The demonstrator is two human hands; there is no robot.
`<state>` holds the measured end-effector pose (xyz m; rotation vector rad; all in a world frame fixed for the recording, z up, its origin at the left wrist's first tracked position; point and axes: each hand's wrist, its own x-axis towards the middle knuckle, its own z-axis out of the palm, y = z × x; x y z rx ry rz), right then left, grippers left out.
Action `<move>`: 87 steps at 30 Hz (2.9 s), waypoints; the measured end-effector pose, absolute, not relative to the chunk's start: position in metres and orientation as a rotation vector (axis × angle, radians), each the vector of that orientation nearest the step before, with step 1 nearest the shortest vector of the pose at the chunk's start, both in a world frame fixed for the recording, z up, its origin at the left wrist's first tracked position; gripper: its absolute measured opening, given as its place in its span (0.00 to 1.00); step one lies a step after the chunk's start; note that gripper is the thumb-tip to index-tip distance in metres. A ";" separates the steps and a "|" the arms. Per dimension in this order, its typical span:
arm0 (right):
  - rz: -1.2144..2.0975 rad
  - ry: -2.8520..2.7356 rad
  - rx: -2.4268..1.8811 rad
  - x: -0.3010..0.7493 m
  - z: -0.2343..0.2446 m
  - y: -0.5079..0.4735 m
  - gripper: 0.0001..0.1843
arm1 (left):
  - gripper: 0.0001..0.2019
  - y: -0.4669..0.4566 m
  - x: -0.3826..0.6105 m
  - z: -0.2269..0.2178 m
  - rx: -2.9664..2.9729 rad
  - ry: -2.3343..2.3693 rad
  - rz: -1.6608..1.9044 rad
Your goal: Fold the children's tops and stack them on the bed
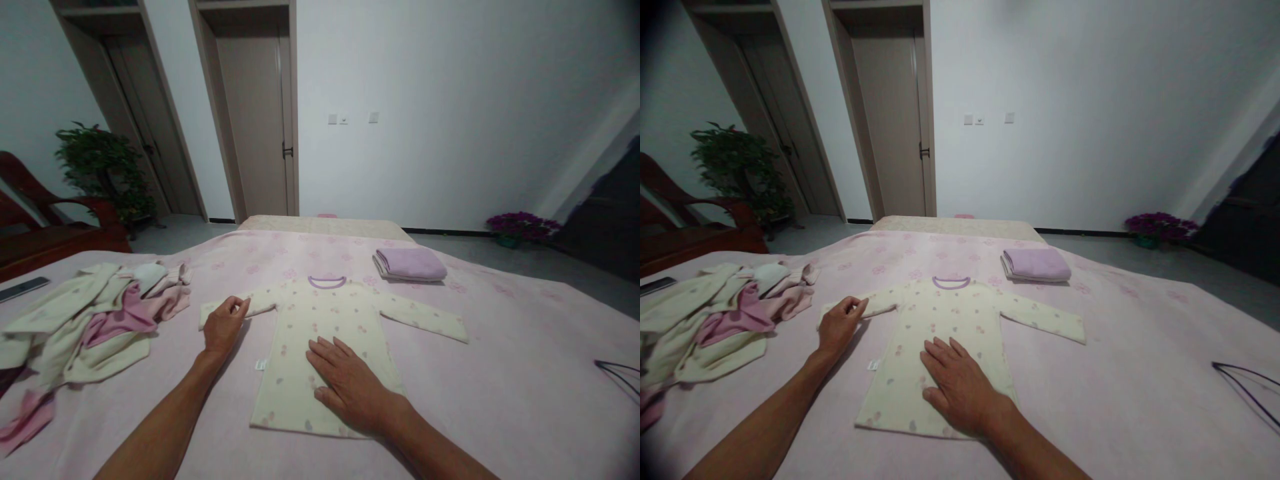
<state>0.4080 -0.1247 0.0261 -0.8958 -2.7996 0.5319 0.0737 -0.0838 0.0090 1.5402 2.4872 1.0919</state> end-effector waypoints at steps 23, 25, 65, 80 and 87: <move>0.501 -2.796 -0.880 0.407 0.023 -0.122 0.34 | 0.20 -0.073 -0.019 -0.008 1.278 2.908 0.737; 0.505 -2.789 -0.881 0.408 0.022 -0.122 0.34 | 0.20 -0.070 -0.018 -0.004 1.273 2.843 0.882; 0.485 -2.802 -0.885 0.408 0.024 -0.123 0.33 | 0.18 -0.069 0.051 -0.004 2.109 2.498 0.350; 0.495 -2.780 -0.918 0.408 0.024 -0.123 0.32 | 0.19 -0.021 0.014 0.013 1.966 2.549 0.310; 0.498 -2.773 -0.897 0.408 0.024 -0.122 0.32 | 0.10 -0.008 -0.004 0.017 2.019 2.357 0.260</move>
